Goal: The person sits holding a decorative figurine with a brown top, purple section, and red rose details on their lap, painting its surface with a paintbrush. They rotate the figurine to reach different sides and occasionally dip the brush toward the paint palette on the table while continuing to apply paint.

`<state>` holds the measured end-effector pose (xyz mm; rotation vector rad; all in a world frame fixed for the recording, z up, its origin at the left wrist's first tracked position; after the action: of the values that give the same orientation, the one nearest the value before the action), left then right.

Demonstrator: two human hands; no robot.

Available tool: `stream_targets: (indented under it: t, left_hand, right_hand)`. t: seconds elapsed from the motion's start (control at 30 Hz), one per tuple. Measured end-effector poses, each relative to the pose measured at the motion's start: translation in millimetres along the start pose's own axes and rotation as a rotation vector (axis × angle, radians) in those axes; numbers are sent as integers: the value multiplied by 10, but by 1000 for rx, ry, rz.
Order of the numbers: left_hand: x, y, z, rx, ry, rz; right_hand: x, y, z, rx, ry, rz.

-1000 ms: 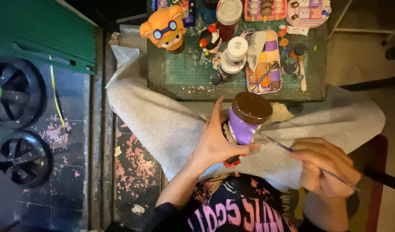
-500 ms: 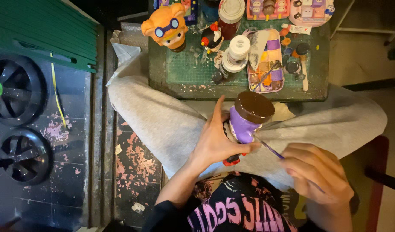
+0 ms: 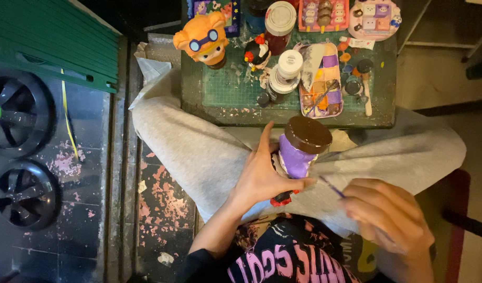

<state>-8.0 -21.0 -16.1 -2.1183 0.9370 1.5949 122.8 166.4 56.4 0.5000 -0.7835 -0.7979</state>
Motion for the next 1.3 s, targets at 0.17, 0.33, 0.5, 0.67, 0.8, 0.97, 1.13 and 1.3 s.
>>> stream_targets:
  t: [0.17,0.33,0.5,0.67,0.8,0.97,1.13,1.3]
  left_hand:
    - [-31,19,14,-7,8,69]
    - [-6,29,24,-26,5,117]
    - [18,47,42,-26,19,137]
    - [22,58,59,13,30,82]
    - [36,69,73,44,45,63]
    - [52,24,79,63,64,28]
    - [50,23,76,41,62,80]
    - [38,25,74,33,52,103]
  right_hand:
    - [29,127,-25,153,-174,-122]
    - [7,126,145,397,34,-103]
    - [-23,148,258,471,28,-112]
    - [-35,170,135,492,24,-145]
    - [-60,231,68,373,-45,-134]
    - [-43,192,87,439,29,-145]
    - [-35,181,173,346,32,-74]
    - [4,154,246,425,120,-167]
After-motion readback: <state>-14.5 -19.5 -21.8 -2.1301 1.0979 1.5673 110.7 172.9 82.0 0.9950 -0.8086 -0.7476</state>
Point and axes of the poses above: each hand's wrist, its own z-axis towards the middle knuckle, its own y-axis out of the back of the hand, x = y × z, the point moved 2 cm from there along z, towards the middle knuckle, and after that the axes turned 10 degrees about -z, right-handed, at the moved point
